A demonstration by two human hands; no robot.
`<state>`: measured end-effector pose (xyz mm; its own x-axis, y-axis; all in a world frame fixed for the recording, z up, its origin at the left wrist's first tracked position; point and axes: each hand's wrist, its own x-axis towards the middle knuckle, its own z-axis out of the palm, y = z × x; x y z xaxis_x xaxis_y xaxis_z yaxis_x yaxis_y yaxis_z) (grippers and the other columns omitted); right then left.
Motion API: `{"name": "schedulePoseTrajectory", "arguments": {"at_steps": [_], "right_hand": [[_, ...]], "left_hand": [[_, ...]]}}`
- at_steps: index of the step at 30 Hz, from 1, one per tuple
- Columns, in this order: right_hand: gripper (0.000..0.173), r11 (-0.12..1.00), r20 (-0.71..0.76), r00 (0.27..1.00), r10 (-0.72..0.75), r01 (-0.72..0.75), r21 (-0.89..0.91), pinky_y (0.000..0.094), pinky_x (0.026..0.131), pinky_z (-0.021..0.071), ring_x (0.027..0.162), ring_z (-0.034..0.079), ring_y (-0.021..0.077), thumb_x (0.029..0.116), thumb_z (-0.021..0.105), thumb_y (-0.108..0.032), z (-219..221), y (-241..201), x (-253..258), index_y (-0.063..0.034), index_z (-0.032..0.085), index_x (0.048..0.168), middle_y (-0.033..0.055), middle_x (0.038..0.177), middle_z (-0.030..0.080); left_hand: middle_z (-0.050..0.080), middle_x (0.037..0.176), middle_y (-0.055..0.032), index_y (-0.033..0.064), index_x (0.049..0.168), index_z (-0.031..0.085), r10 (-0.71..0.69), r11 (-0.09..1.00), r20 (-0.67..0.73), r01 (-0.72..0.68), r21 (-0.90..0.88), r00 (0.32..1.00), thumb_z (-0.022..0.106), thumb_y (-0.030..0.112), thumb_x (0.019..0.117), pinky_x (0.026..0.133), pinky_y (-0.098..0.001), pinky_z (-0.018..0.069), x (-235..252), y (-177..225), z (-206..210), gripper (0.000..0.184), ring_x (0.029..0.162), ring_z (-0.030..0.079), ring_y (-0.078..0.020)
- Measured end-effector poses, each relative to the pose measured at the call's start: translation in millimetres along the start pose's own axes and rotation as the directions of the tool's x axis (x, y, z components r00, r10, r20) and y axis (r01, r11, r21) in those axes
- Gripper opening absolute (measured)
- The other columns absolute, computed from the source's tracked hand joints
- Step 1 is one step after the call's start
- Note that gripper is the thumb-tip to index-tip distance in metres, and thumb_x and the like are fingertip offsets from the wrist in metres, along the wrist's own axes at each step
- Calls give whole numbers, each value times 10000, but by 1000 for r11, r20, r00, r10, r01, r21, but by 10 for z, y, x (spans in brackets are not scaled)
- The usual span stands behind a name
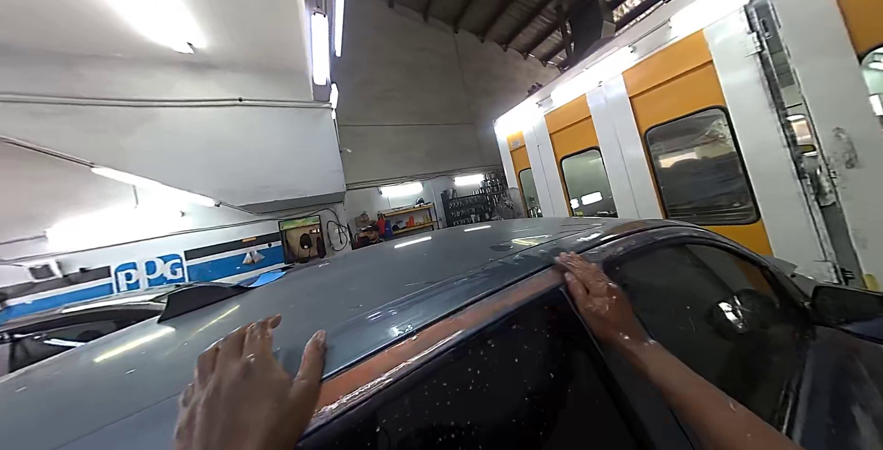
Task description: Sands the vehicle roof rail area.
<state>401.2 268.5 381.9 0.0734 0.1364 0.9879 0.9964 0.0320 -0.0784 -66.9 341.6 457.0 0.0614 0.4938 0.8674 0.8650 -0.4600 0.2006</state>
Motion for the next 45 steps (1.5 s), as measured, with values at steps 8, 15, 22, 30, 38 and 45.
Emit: {"name": "schedulePoseTrajectory", "arguments": {"at_steps": [8, 15, 22, 30, 38, 45], "right_hand": [[395, 995, -33, 996, -81, 83, 57, 455, 1157, 447, 1353, 571, 170, 1072, 392, -226, 61, -453, -137, -165, 715, 1291, -1, 1381, 666], [371, 985, 39, 995, -97, 90, 150, 421, 1166, 444, 1373, 562, 219, 1058, 452, -189, 20, -1415, -370, -114, 701, 1323, 68, 1394, 661], [387, 986, 11, 989, 148, -147, -83, 563, 1167, 390, 1355, 568, 331, 1046, 441, -141, -57, -621, -203, -17, 672, 1330, 163, 1401, 638], [378, 996, -26, 997, 67, -68, -62, 546, 1126, 448, 1315, 610, 285, 1047, 438, -135, -52, -391, -226, -66, 696, 1314, 110, 1377, 666], [377, 992, -57, 991, -125, 124, -11, 507, 1184, 414, 1354, 575, 172, 1066, 425, -183, 22, -927, -405, -162, 711, 1311, 7, 1380, 673], [376, 997, 9, 997, -70, 71, -12, 482, 1172, 427, 1353, 581, 230, 1036, 454, -150, 22, -1557, -381, -101, 711, 1307, 58, 1373, 676]], "left_hand": [[588, 1346, -294, -1, 1249, 671, 9, 1000, 67, -7, -30, 998, 544, 582, 920, 1022, -678, 404, -13, -25, -70, 681, 1297, 507, -509], [573, 1384, -277, 10, 1282, 661, -32, 998, 94, 37, -50, 995, 578, 560, 917, 1038, -675, 391, -18, 55, -70, 665, 1329, 489, -498], [628, 1313, -249, 61, 1221, 704, -21, 999, 19, 21, 34, 1000, 557, 580, 890, 967, -674, 435, 15, 46, 7, 633, 1282, 538, -479], [643, 1287, -234, 73, 1173, 726, 3, 999, -7, -3, 43, 1000, 497, 626, 893, 973, -665, 438, -16, -8, 19, 661, 1276, 543, -472], [619, 1306, -262, 29, 1191, 705, -2, 1000, -12, 2, -10, 1000, 552, 590, 891, 1001, -671, 428, -28, 15, -7, 654, 1287, 516, -497], [641, 1287, -231, 80, 1160, 733, -12, 999, -36, 13, 41, 999, 527, 622, 882, 961, -661, 453, -1, 19, 73, 643, 1275, 541, -470]]}}
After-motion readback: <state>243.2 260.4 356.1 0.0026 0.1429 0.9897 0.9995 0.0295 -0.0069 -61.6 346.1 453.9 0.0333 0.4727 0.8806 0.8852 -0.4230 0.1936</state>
